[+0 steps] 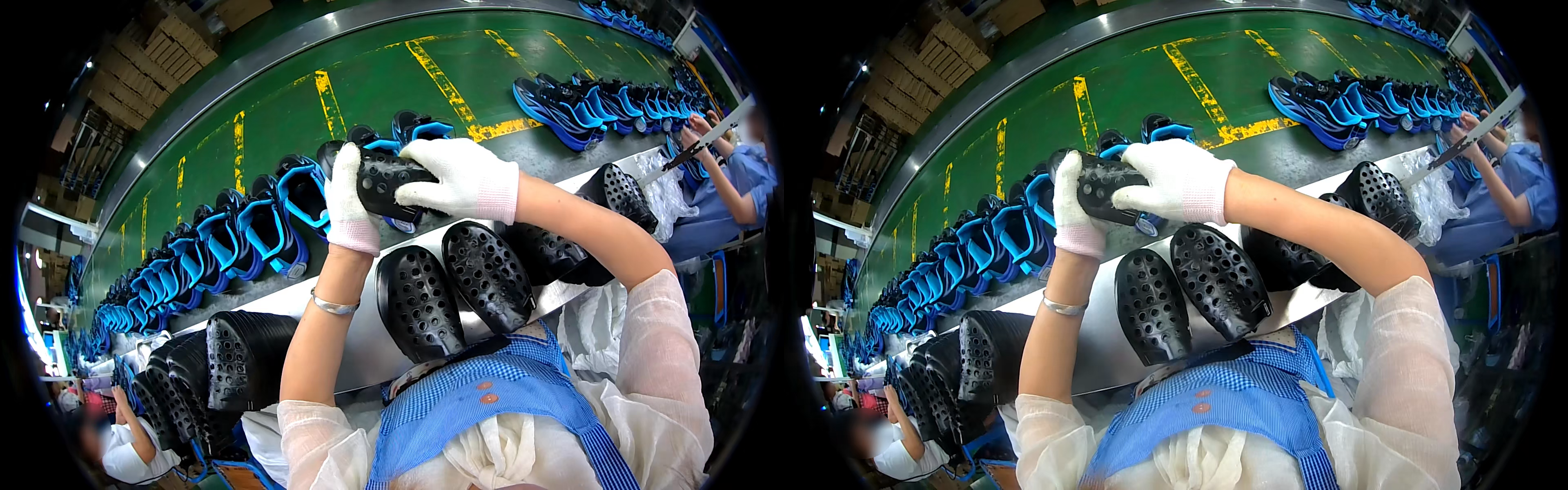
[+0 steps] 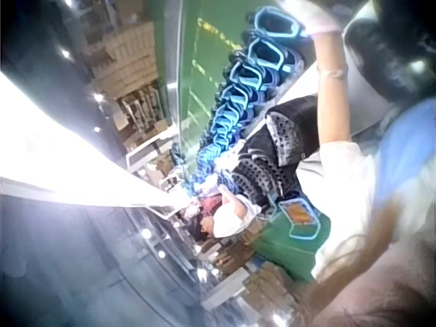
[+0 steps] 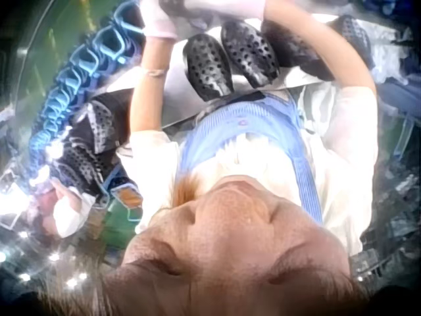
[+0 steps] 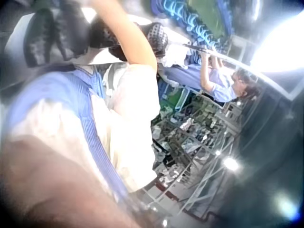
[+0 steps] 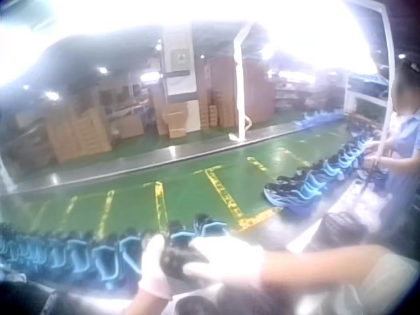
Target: The person picks up black shoe lasts one by one and inserts them into blue and black sneakers on an assembly line. They use their gloved hands to position the lasts inside the shoes before placing the assembled units back onto the workbench.
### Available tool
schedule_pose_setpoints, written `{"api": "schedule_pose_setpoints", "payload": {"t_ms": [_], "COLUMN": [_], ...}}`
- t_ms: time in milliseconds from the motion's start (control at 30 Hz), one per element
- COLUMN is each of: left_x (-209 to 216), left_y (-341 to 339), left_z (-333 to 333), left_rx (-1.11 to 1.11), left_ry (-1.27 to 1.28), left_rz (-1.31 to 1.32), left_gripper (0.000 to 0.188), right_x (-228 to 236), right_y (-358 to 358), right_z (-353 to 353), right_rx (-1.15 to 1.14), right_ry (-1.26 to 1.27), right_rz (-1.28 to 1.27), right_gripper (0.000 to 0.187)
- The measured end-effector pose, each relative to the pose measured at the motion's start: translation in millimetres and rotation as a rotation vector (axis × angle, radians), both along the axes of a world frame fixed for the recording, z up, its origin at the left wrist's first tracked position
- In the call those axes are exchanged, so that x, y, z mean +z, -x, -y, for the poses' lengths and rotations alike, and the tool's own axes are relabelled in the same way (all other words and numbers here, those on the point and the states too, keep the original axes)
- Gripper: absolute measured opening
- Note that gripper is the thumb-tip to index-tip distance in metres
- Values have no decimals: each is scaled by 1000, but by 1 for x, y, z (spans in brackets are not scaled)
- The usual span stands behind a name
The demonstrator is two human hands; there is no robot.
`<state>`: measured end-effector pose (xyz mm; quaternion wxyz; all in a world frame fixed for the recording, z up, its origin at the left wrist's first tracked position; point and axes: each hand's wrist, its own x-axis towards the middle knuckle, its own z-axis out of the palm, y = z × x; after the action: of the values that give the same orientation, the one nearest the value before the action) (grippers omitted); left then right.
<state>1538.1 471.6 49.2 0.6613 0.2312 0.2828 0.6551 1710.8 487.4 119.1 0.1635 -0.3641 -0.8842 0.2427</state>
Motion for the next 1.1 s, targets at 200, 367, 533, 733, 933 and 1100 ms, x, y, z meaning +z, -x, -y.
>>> {"api": "schedule_pose_setpoints", "payload": {"t_ms": [200, 367, 533, 733, 933, 1100], "left_x": [1, -57, -76, -62, -54, -55], "left_y": [13, 25, 7, -1, -11, -12], "left_z": [2, -1, -16, -21, -40, -46], "left_rx": [-193, -224, -106, -263, -767, -718], "left_ry": [115, -504, -448, -261, 266, 28], "left_rz": [-861, -1574, -1758, -1767, -1649, -1779], "left_gripper": [47, 35, 19, 27, 36, 41], "right_x": [-13, -14, -16, -39, -62, -79], "right_y": [-16, -19, 14, 59, 90, 86], "right_z": [-23, -37, -67, -75, -71, -88], "right_rx": [-22, -19, -17, 13, 86, 31], "right_ry": [-175, -2, -113, -203, -208, -158], "right_rz": [217, 396, 590, 762, 874, 854], "right_gripper": [40, 43, 35, 22, 24, 24]}}
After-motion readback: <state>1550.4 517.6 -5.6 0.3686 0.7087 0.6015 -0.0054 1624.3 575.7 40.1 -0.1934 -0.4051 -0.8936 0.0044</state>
